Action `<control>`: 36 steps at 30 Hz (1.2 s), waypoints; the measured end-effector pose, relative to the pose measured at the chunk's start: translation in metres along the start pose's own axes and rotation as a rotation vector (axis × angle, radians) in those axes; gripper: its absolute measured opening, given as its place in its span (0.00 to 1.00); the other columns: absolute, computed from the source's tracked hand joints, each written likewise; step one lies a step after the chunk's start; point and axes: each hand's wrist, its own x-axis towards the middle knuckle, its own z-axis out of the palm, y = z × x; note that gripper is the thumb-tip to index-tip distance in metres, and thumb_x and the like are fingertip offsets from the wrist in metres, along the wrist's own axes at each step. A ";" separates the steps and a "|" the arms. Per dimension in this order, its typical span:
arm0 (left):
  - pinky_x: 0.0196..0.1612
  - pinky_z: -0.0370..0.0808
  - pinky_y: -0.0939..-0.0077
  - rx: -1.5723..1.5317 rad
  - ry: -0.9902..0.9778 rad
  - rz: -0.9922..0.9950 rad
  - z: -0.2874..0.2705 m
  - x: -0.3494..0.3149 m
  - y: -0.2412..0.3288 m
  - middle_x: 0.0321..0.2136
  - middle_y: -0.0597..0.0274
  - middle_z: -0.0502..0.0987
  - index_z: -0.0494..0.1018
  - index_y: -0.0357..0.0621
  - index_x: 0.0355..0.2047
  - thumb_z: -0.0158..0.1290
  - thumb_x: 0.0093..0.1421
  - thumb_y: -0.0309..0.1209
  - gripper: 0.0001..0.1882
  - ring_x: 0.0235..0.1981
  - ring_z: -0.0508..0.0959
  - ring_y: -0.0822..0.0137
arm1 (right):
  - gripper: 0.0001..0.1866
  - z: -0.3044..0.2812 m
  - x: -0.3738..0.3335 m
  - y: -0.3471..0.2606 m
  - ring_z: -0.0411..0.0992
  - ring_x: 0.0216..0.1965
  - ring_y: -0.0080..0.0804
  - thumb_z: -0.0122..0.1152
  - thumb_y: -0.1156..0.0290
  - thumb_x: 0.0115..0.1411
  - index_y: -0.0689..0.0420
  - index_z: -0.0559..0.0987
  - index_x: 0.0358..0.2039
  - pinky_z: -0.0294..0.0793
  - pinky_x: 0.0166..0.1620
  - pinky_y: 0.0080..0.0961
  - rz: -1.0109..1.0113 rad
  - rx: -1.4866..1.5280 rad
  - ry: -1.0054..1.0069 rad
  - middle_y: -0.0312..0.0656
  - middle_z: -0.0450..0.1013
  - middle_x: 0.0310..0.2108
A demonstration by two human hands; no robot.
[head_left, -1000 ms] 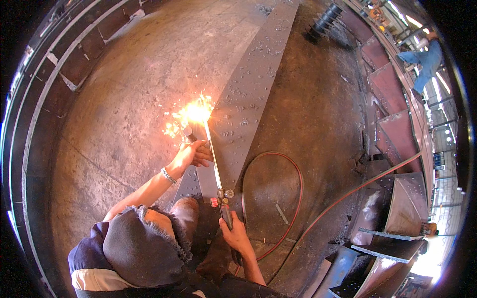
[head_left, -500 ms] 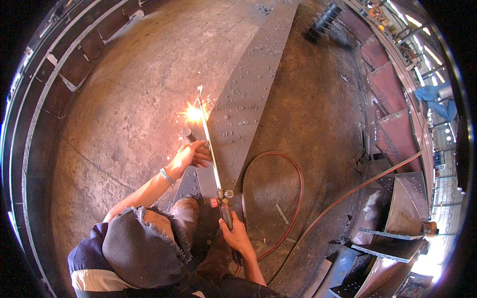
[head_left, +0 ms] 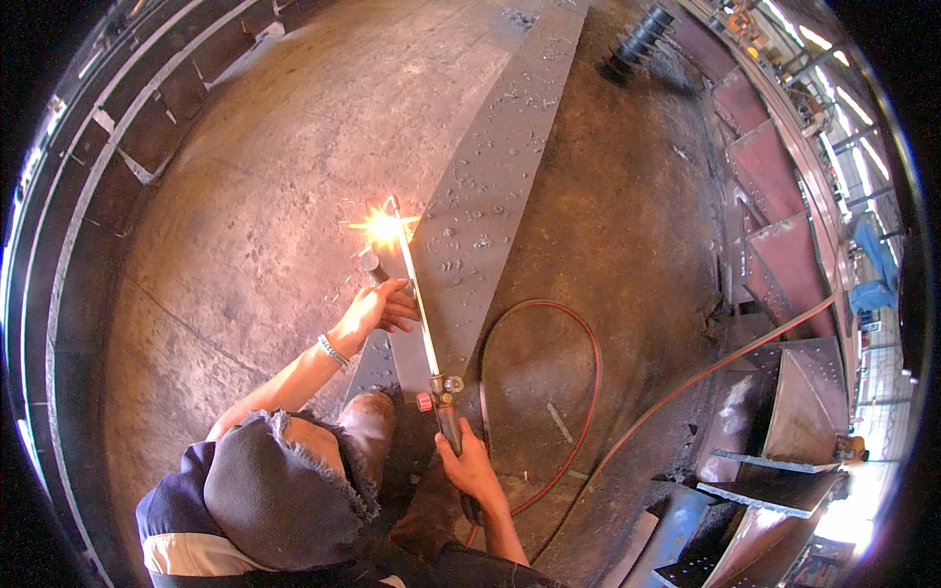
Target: The person uses a handheld cutting torch to cut a long metal plate on the floor. They move the torch along the plate, creating sparks and cutting through the metal. The person adjusts their position and the torch angle as they progress along the cut.
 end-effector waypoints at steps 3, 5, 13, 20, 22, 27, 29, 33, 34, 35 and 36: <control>0.31 0.73 0.77 -0.001 -0.012 0.003 0.001 0.000 0.000 0.34 0.51 0.83 0.77 0.31 0.40 0.40 0.66 0.50 0.30 0.27 0.81 0.66 | 0.21 0.000 0.000 0.002 0.71 0.40 0.69 0.55 0.59 0.63 0.63 0.68 0.46 0.70 0.41 0.53 -0.003 -0.005 0.013 0.66 0.73 0.33; 0.32 0.73 0.77 0.004 -0.009 -0.003 0.001 -0.001 0.001 0.34 0.51 0.83 0.77 0.32 0.40 0.40 0.66 0.50 0.30 0.27 0.81 0.66 | 0.21 -0.001 0.000 0.003 0.70 0.40 0.69 0.55 0.59 0.63 0.64 0.68 0.46 0.70 0.41 0.53 0.005 0.006 0.001 0.66 0.73 0.33; 0.30 0.73 0.78 -0.002 0.002 0.014 0.000 0.001 -0.001 0.34 0.52 0.83 0.77 0.33 0.42 0.40 0.66 0.50 0.29 0.26 0.81 0.67 | 0.20 -0.003 -0.001 -0.006 0.73 0.38 0.63 0.54 0.59 0.63 0.63 0.68 0.45 0.70 0.41 0.46 0.032 -0.024 -0.010 0.62 0.73 0.32; 0.29 0.71 0.79 0.040 -0.001 -0.011 0.002 -0.001 0.005 0.35 0.53 0.83 0.76 0.35 0.41 0.41 0.66 0.50 0.28 0.25 0.80 0.68 | 0.20 -0.004 0.000 -0.005 0.75 0.35 0.58 0.54 0.59 0.64 0.64 0.69 0.45 0.70 0.40 0.43 0.053 -0.014 -0.030 0.59 0.73 0.30; 0.28 0.71 0.79 0.045 0.003 -0.011 0.001 -0.001 0.005 0.35 0.53 0.83 0.76 0.36 0.41 0.41 0.66 0.50 0.28 0.25 0.80 0.68 | 0.19 -0.005 -0.001 -0.007 0.75 0.35 0.58 0.54 0.60 0.64 0.64 0.69 0.45 0.70 0.40 0.43 0.048 -0.012 -0.030 0.59 0.73 0.29; 0.28 0.71 0.79 0.048 0.005 -0.026 0.003 -0.001 0.006 0.35 0.53 0.83 0.76 0.37 0.42 0.41 0.66 0.50 0.27 0.25 0.80 0.68 | 0.18 -0.004 0.000 -0.002 0.74 0.33 0.56 0.54 0.60 0.63 0.62 0.69 0.44 0.70 0.39 0.43 0.025 -0.013 -0.017 0.58 0.72 0.28; 0.28 0.71 0.79 0.036 0.004 -0.024 0.003 -0.002 0.007 0.35 0.53 0.83 0.76 0.37 0.42 0.41 0.65 0.50 0.26 0.25 0.80 0.68 | 0.18 -0.005 0.000 -0.004 0.74 0.32 0.55 0.54 0.59 0.63 0.62 0.69 0.43 0.70 0.38 0.42 0.035 0.000 -0.028 0.57 0.72 0.27; 0.28 0.71 0.80 0.031 0.003 -0.020 0.003 -0.004 0.008 0.35 0.54 0.83 0.76 0.38 0.41 0.41 0.65 0.50 0.26 0.25 0.79 0.69 | 0.17 -0.003 0.001 0.000 0.74 0.31 0.53 0.54 0.60 0.63 0.61 0.68 0.42 0.70 0.38 0.42 0.021 0.011 -0.020 0.56 0.72 0.27; 0.28 0.71 0.80 0.034 0.003 -0.020 0.003 -0.003 0.008 0.35 0.54 0.83 0.76 0.38 0.41 0.42 0.65 0.50 0.26 0.25 0.79 0.69 | 0.17 -0.003 0.001 0.000 0.74 0.31 0.52 0.54 0.60 0.63 0.61 0.68 0.42 0.70 0.37 0.41 0.027 0.004 -0.024 0.56 0.72 0.27; 0.28 0.71 0.80 0.037 0.004 -0.021 0.003 -0.003 0.007 0.35 0.54 0.83 0.76 0.38 0.41 0.42 0.65 0.50 0.26 0.25 0.79 0.69 | 0.17 -0.004 0.000 0.000 0.74 0.31 0.52 0.54 0.60 0.63 0.61 0.68 0.42 0.70 0.37 0.41 0.033 -0.003 -0.028 0.56 0.72 0.27; 0.28 0.71 0.80 0.040 0.005 -0.021 0.003 -0.002 0.007 0.35 0.54 0.83 0.76 0.38 0.41 0.42 0.65 0.50 0.26 0.25 0.79 0.69 | 0.17 -0.004 0.001 -0.001 0.74 0.31 0.52 0.54 0.60 0.63 0.61 0.68 0.42 0.70 0.37 0.41 0.034 -0.003 -0.028 0.56 0.72 0.27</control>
